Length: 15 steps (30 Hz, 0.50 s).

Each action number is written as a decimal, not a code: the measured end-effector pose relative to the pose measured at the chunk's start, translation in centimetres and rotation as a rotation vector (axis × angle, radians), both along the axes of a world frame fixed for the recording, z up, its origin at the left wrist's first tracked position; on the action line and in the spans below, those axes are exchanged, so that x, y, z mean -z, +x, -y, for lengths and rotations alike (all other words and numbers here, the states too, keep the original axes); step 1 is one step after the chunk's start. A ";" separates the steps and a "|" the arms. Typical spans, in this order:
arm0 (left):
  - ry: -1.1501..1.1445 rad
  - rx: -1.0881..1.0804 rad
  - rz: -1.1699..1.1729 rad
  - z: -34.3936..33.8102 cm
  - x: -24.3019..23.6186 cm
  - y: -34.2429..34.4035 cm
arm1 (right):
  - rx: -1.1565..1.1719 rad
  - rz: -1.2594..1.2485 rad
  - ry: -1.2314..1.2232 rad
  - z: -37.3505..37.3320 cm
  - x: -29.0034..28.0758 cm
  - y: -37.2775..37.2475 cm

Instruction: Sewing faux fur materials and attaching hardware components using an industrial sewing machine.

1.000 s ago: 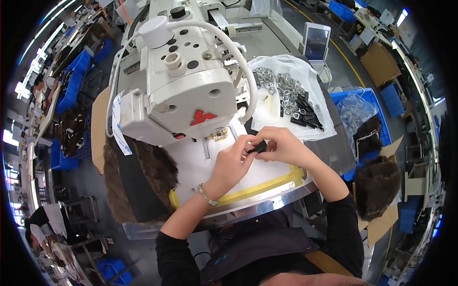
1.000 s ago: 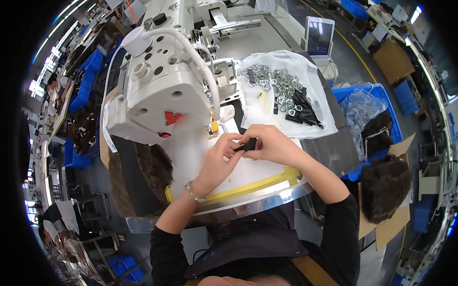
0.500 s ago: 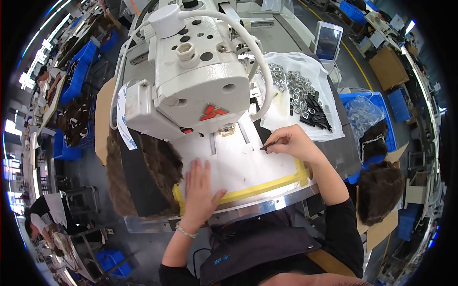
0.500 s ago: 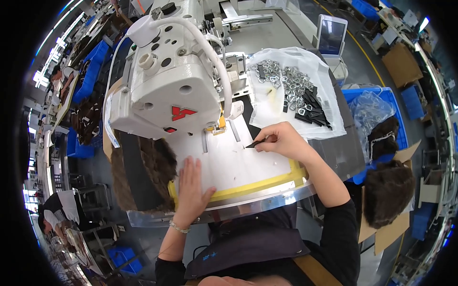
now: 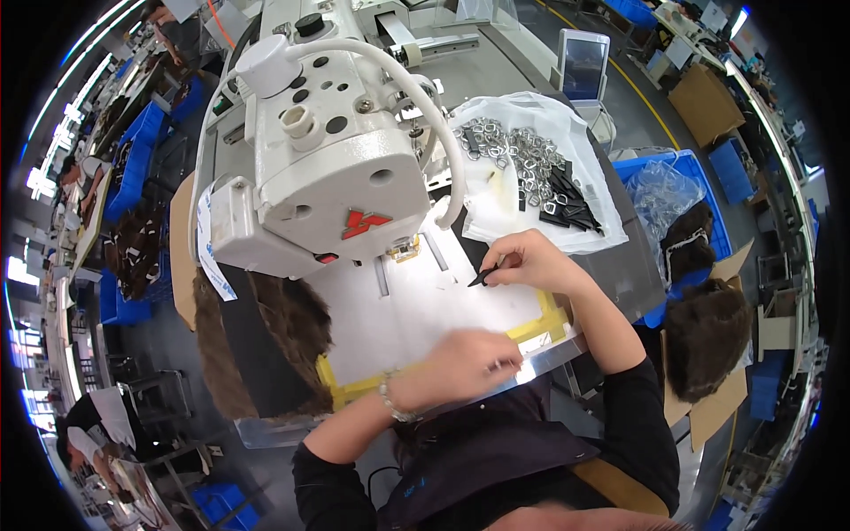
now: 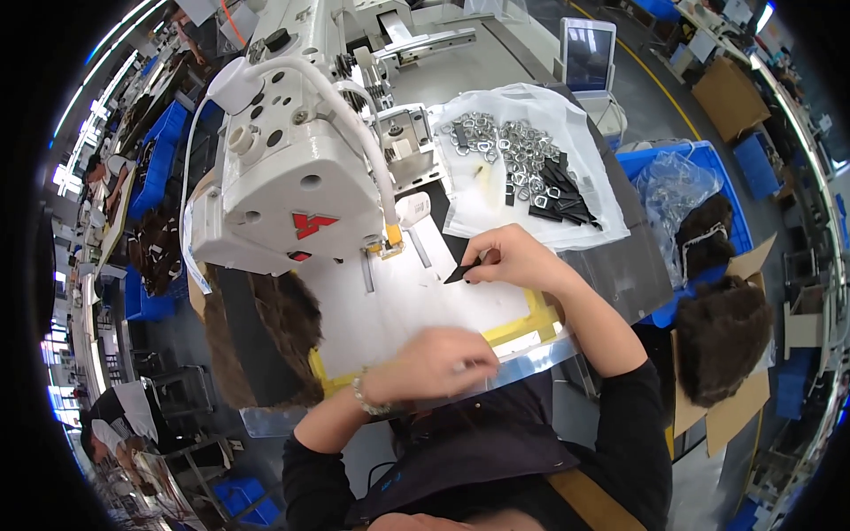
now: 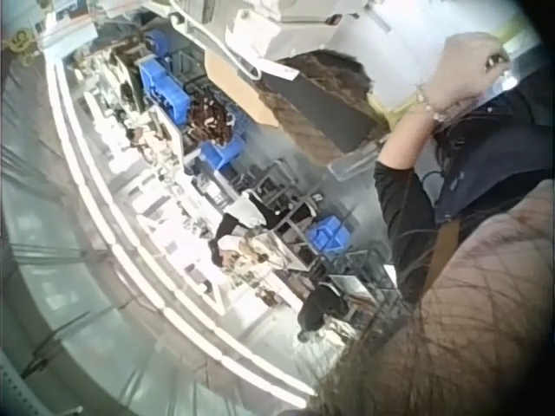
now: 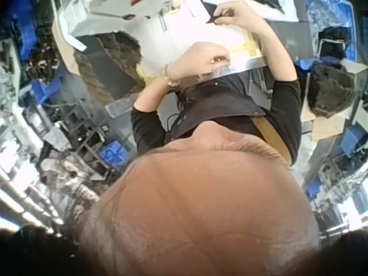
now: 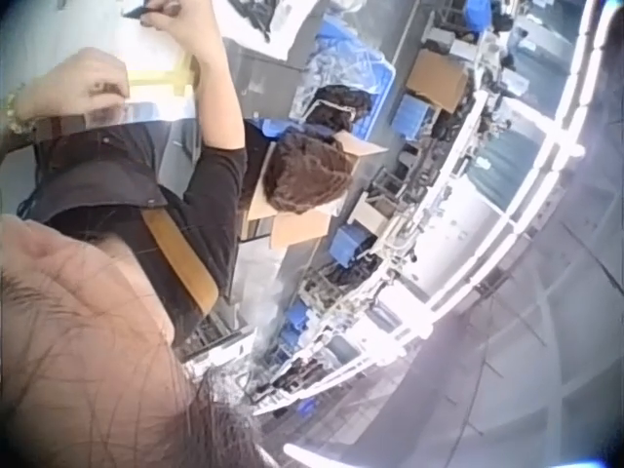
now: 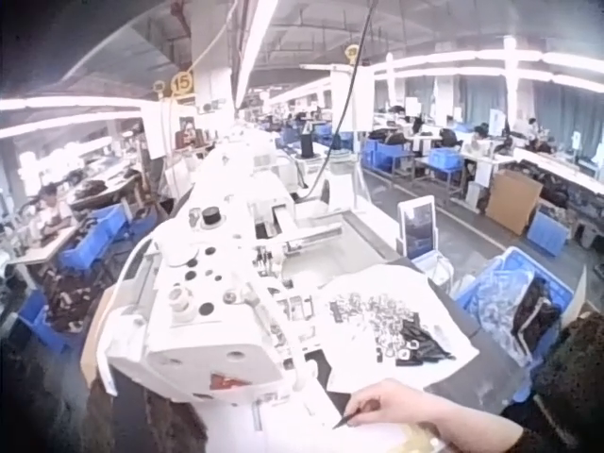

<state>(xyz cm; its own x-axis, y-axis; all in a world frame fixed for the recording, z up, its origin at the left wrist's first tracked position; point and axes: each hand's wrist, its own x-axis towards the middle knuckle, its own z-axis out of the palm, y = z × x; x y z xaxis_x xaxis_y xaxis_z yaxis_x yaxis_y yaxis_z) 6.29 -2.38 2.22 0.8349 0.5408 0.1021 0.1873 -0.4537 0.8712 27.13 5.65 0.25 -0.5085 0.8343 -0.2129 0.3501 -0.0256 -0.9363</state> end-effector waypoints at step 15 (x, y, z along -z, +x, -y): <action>-0.415 -0.470 0.105 -7.4 1.8 -2.3 | -0.017 -0.137 0.099 0.1 1.3 -0.3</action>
